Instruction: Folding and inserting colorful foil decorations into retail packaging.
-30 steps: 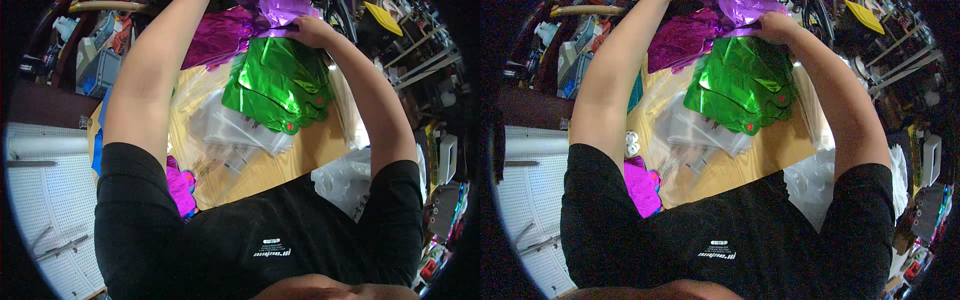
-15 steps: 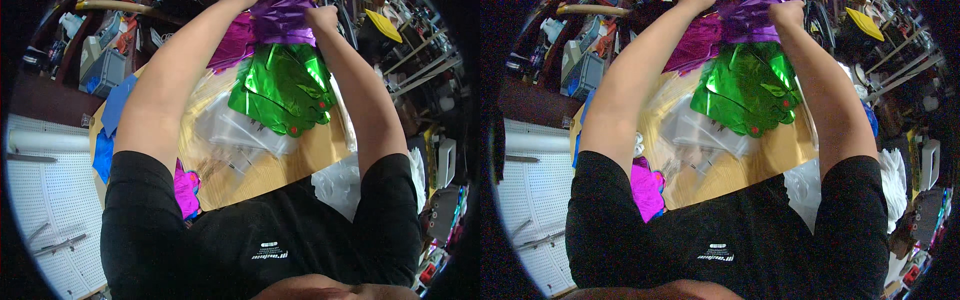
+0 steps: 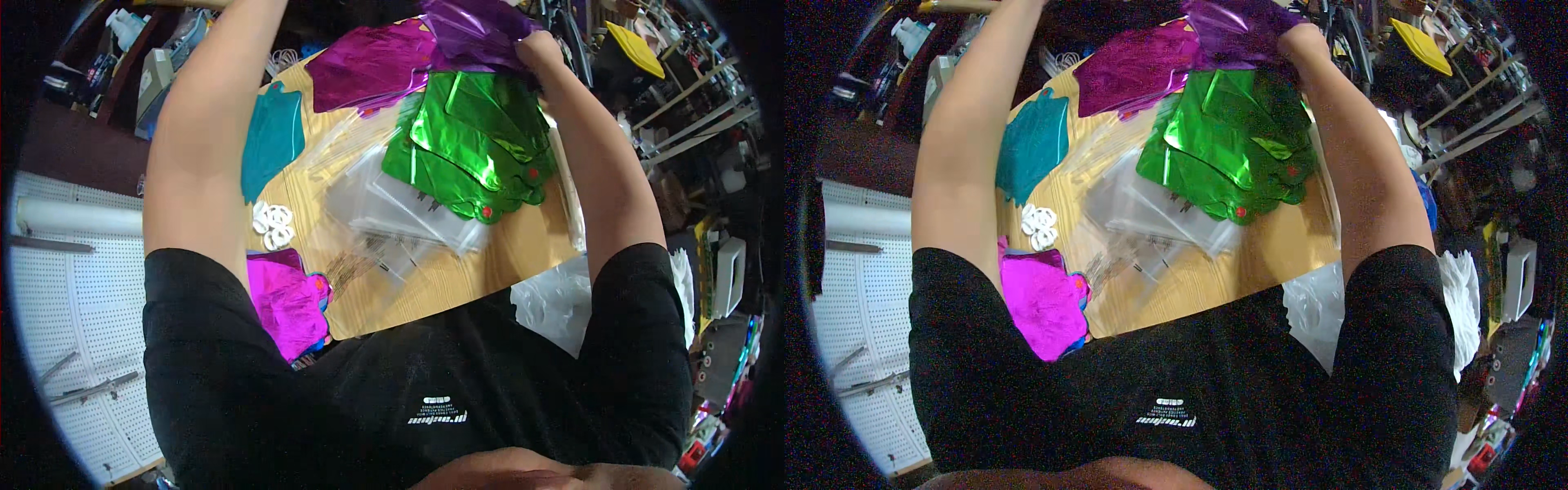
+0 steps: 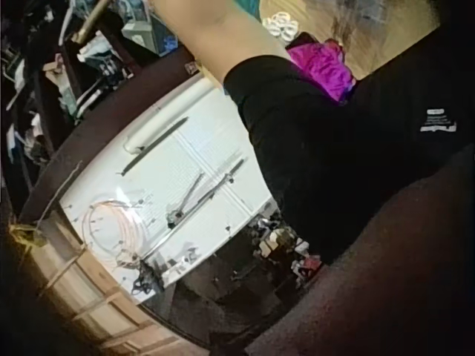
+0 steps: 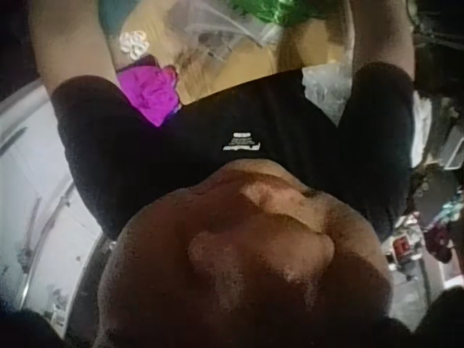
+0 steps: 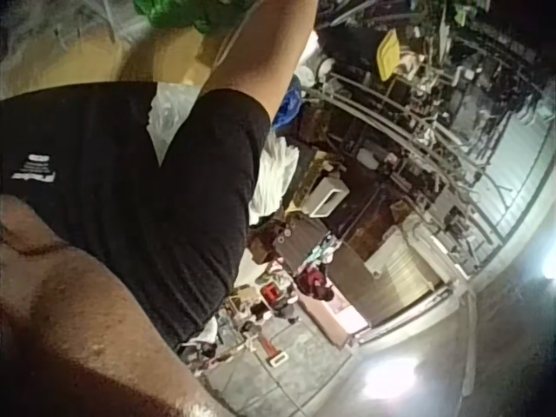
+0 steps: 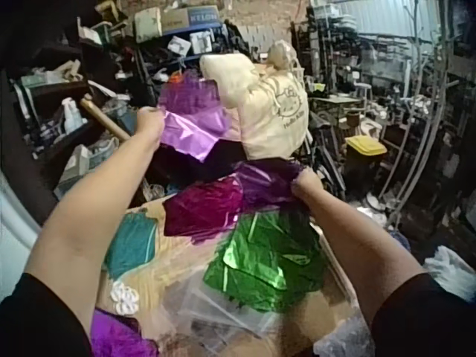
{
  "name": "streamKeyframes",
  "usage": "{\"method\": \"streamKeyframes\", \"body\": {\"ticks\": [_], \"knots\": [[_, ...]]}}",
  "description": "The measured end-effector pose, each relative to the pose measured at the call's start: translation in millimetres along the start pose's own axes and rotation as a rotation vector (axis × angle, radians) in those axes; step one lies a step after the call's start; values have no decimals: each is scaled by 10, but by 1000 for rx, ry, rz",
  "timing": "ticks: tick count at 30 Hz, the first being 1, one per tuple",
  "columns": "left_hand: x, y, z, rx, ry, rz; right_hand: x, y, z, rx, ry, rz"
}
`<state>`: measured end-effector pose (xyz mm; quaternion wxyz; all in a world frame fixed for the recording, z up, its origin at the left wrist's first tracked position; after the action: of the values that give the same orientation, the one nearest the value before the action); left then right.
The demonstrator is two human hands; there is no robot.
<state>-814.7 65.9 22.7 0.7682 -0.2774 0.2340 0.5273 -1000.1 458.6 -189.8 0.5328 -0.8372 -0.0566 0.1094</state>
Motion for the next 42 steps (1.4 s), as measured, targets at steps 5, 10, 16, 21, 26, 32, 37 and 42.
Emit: {"method": "streamKeyframes", "body": {"ticks": [5, 10, 16, 21, 26, 32, 37, 42], "knots": [[194, -534, 344, -21, 154, -83, 11, 35, 52, -11, -17, 10], [834, -1263, 739, -90, 247, -129, -60, 195, -38, -51, -231, 18], [1326, -1868, 566, 66, 114, -310, 75, -390, -438, -242, 127, -348], [1495, -2138, 577, 107, 192, -436, 336, -1017, -276, -117, 44, -195], [1774, -2575, 787, 122, 345, -444, 1475, -1222, -952, -906, 37, -285], [2545, -2704, 1084, -51, 1034, -158, 3480, -1622, -1832, -1398, -169, -1140], [2929, -3054, 723, 130, 1409, 61, 3674, -1199, -2138, -1448, -142, -894], [3525, -3980, 865, -477, 749, -491, 3666, -465, -2292, -1761, -524, -1399]]}}
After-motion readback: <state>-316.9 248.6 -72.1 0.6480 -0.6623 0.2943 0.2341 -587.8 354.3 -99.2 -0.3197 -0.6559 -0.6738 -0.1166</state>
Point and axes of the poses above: each hand's wrist, its own x-axis away from the middle knuckle, its own y-axis out of the palm, z = x × y, the point moved 1 cm from there along -x, towards the middle knuckle, and after that the axes turned 1 degree about x, right-handed, at the moved point
